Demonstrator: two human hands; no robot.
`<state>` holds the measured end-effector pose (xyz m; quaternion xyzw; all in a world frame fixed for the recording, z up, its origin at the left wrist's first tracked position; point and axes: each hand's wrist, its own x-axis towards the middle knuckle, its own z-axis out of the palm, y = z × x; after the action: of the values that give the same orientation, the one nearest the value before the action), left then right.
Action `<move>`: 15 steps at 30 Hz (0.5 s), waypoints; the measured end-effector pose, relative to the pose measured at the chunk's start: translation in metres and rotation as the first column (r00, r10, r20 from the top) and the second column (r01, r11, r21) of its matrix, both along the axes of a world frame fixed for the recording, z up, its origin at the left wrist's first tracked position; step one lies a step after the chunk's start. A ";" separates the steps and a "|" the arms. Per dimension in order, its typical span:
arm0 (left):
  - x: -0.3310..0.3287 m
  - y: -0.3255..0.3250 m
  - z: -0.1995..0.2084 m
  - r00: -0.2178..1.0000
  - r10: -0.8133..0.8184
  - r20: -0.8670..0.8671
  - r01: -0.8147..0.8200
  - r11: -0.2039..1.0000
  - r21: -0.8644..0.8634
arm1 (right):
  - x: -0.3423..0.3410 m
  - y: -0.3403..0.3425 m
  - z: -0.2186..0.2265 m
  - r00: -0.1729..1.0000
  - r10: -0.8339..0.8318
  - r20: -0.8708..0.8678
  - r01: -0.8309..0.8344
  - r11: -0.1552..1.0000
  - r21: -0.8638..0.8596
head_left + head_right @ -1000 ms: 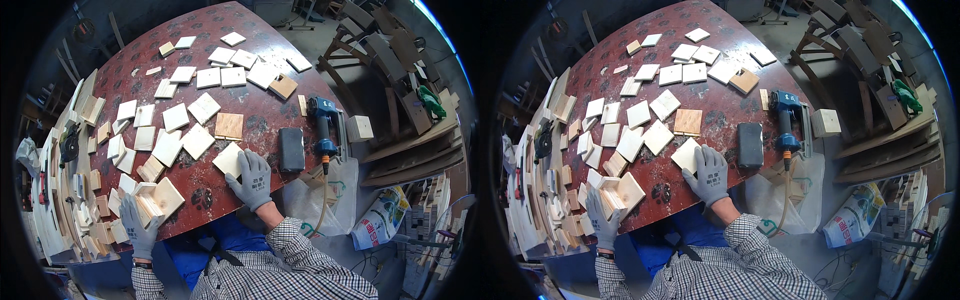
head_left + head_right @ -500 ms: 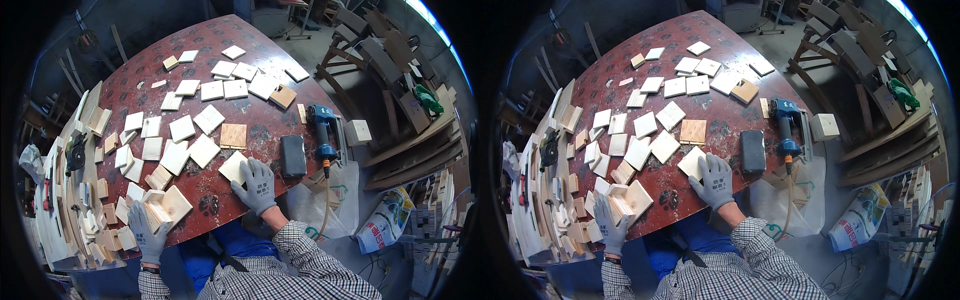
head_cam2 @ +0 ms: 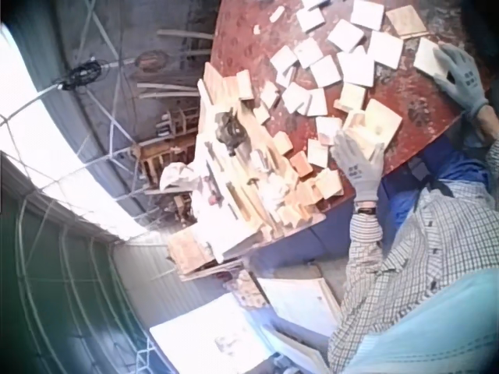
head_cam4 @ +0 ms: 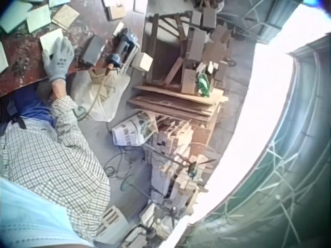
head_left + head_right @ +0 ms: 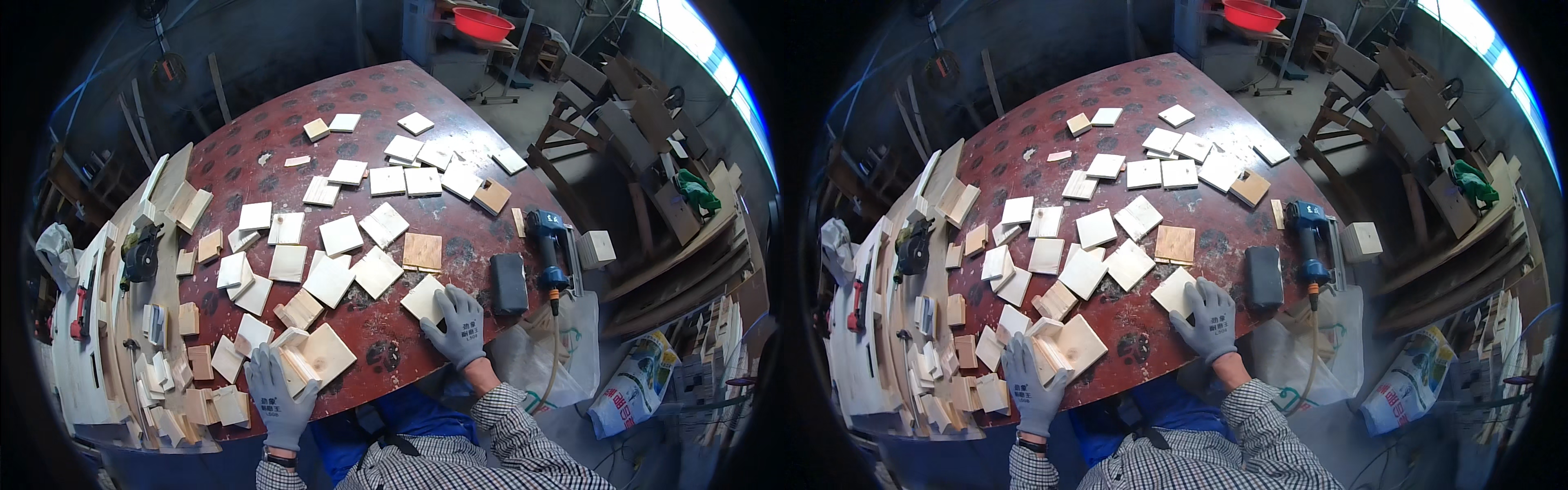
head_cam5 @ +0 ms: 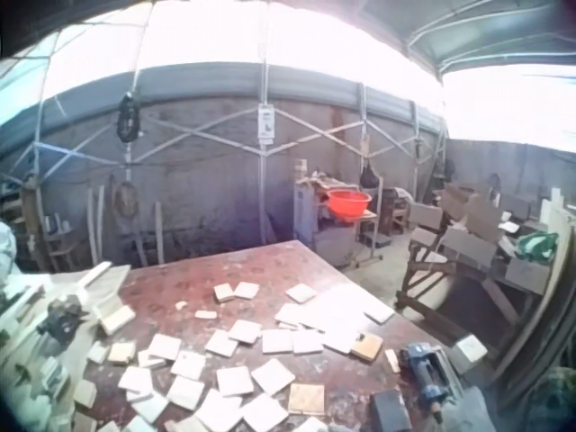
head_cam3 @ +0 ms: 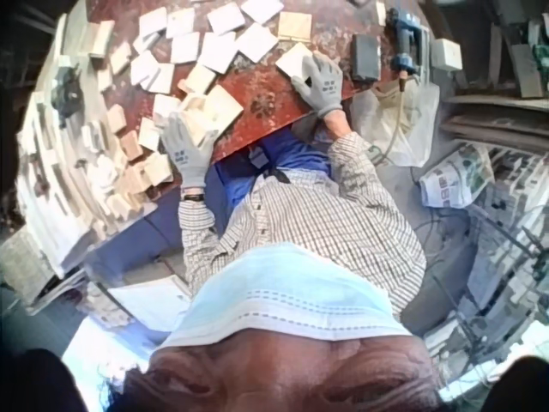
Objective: The person assembles small wooden boxes on a cluttered workbench. They pick up pre-cut wooden pieces, align them, and use a nail gun to fasten the sides together. The person repeatedly handles multiple boxes, stacking completed units and continuing the assembly process.
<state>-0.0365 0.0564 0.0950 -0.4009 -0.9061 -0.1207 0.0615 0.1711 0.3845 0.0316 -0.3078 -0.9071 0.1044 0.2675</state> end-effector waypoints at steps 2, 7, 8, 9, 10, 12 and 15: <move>0.000 0.000 0.000 1.000 -0.008 -0.010 0.008 1.000 0.006 | 0.002 0.000 0.000 1.000 -0.004 0.007 0.004 1.000 0.008; -0.001 0.002 0.002 0.999 -0.021 0.025 0.022 1.000 -0.015 | 0.003 0.000 -0.002 1.000 -0.004 0.000 0.004 1.000 0.017; 0.000 0.001 0.003 0.999 -0.021 0.035 0.022 0.999 -0.034 | 0.003 0.000 -0.003 1.000 0.000 0.005 0.000 1.000 0.018; 0.000 0.000 0.005 0.999 -0.020 0.046 0.022 0.998 -0.053 | 0.003 0.000 -0.005 1.000 0.003 0.010 -0.003 1.000 0.020; 0.001 -0.001 0.008 0.999 -0.025 0.049 0.027 0.999 -0.044 | 0.002 -0.001 -0.006 1.000 0.008 0.013 -0.009 1.000 0.019; 0.000 0.001 0.009 0.998 -0.050 0.023 0.051 0.998 -0.030 | 0.003 0.002 -0.008 1.000 0.006 0.018 -0.007 1.000 0.030; -0.002 0.002 0.010 0.999 -0.047 0.020 0.047 0.999 -0.022 | 0.002 0.002 -0.009 1.000 0.002 0.020 -0.003 0.999 0.041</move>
<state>-0.0384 0.0582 0.1054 -0.4215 -0.8983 -0.1157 0.0452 0.1730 0.3863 0.0222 -0.3020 -0.9121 0.0832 0.2644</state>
